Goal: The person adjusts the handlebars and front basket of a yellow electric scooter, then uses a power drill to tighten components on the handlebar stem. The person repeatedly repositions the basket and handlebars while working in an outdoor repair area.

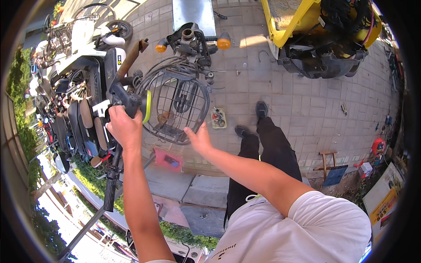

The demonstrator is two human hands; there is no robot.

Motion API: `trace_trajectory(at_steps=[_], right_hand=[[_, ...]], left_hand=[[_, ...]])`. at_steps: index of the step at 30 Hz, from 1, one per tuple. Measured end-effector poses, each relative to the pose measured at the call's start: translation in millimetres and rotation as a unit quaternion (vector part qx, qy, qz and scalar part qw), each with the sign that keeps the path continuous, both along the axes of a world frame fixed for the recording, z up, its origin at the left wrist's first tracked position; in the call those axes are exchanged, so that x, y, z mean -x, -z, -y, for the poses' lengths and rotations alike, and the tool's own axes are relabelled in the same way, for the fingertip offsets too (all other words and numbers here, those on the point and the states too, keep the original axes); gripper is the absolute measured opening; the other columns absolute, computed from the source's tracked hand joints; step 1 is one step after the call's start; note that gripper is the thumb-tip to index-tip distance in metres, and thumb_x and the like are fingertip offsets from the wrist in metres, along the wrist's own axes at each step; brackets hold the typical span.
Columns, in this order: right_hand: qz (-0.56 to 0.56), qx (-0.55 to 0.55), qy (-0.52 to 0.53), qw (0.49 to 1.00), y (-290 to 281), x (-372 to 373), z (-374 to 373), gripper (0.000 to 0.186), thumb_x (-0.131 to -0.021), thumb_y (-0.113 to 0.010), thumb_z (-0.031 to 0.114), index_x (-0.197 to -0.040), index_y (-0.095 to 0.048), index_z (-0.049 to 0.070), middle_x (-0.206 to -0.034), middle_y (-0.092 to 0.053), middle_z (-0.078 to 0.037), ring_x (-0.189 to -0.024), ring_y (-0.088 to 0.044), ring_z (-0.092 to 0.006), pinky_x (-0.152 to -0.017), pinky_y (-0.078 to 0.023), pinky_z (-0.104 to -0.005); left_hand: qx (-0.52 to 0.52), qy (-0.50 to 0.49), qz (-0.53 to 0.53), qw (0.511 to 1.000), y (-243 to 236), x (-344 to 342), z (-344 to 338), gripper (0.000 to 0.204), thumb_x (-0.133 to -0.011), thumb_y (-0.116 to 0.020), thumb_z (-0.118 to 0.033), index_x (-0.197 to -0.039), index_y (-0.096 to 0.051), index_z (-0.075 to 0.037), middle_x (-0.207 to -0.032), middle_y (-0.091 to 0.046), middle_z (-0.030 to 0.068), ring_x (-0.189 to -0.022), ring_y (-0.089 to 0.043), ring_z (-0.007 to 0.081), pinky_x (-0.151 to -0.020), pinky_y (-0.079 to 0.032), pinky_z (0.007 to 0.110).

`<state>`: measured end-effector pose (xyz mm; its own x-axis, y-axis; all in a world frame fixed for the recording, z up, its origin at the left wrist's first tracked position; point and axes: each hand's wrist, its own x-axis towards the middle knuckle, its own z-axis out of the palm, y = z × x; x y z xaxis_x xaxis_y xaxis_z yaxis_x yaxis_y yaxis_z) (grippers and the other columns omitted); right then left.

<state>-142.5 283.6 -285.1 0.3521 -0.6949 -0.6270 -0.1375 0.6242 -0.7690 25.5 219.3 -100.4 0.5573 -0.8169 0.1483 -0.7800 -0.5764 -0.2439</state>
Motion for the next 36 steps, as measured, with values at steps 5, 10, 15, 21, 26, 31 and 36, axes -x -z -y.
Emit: trace_trajectory(at_steps=[5, 10, 15, 21, 26, 31, 36], right_hand=[[-0.019, -0.025, -0.015, 0.999, -7, -12, -5, 0.071, -0.085, -0.073, 0.036, -0.131, -0.035, -0.004, -0.128, -0.048, -0.025, -0.120, -0.049, -0.0382, -0.104, -0.039, -0.0430], [-0.033, -0.019, -0.027, 0.999, -1, -33, -10, 0.074, -0.084, -0.073, 0.035, -0.132, -0.035, -0.007, -0.128, -0.048, -0.028, -0.121, -0.049, -0.0393, -0.105, -0.039, -0.0427], [0.048, 0.000, -0.068, 0.997, 14, -26, -6, 0.069, -0.087, -0.070, 0.033, -0.134, -0.036, -0.005, -0.131, -0.044, -0.027, -0.127, -0.042, -0.0402, -0.110, -0.033, -0.0436], [0.023, 0.020, -0.073, 0.997, -2, -33, -4, 0.071, -0.087, -0.069, 0.034, -0.137, -0.037, -0.002, -0.135, -0.041, -0.025, -0.130, -0.038, -0.0396, -0.112, -0.031, -0.0421], [0.092, 0.014, -0.092, 0.991, -1, -27, 5, 0.070, -0.087, -0.071, 0.034, -0.137, -0.039, -0.003, -0.138, -0.042, -0.024, -0.132, -0.039, -0.0364, -0.112, -0.032, -0.0419], [0.200, -0.057, -0.096, 0.973, 17, -32, 2, 0.075, -0.087, -0.072, 0.038, -0.138, -0.039, -0.006, -0.137, -0.045, -0.024, -0.131, -0.045, -0.0348, -0.111, -0.035, -0.0406], [0.194, -0.077, -0.188, 0.960, 27, -12, 22, 0.076, -0.086, -0.071, 0.044, -0.136, -0.046, -0.006, -0.137, -0.048, -0.025, -0.131, -0.046, -0.0343, -0.109, -0.038, -0.0395]], left_hand=[[0.072, -0.046, 0.001, 0.996, 38, 26, -36, 0.038, -0.068, -0.080, -0.023, -0.088, -0.053, -0.007, -0.098, -0.055, 0.0097, -0.097, -0.058, 0.0319, -0.076, -0.043, 0.045], [0.128, -0.042, 0.007, 0.991, 73, 55, -49, 0.043, -0.061, -0.083, -0.025, -0.085, -0.051, -0.009, -0.104, -0.055, 0.0078, -0.102, -0.055, 0.0318, -0.081, -0.039, 0.049], [0.135, 0.046, 0.028, 0.989, 58, 33, -47, 0.051, -0.068, -0.082, -0.042, -0.093, -0.055, -0.008, -0.126, -0.049, 0.0143, -0.123, -0.042, 0.0364, -0.098, -0.030, 0.053], [0.189, -0.005, -0.087, 0.978, 74, 0, -63, 0.080, -0.090, -0.048, -0.069, -0.126, -0.053, 0.003, -0.135, -0.049, 0.0229, -0.131, -0.035, 0.0441, -0.109, -0.027, 0.055], [0.153, 0.021, -0.083, 0.985, 76, -12, -61, 0.078, -0.093, -0.040, -0.070, -0.116, -0.059, 0.002, -0.126, -0.058, 0.0192, -0.127, -0.037, 0.0449, -0.108, -0.028, 0.055], [0.112, 0.057, -0.089, 0.988, 71, -52, -65, 0.063, -0.100, -0.041, -0.055, -0.116, -0.058, 0.004, -0.130, -0.051, 0.0294, -0.128, -0.040, 0.0414, -0.108, -0.029, 0.048], [0.102, 0.065, -0.107, 0.987, 76, -78, -70, 0.061, -0.102, -0.040, -0.051, -0.120, -0.057, 0.004, -0.133, -0.048, 0.0300, -0.128, -0.040, 0.0410, -0.109, -0.028, 0.046]])
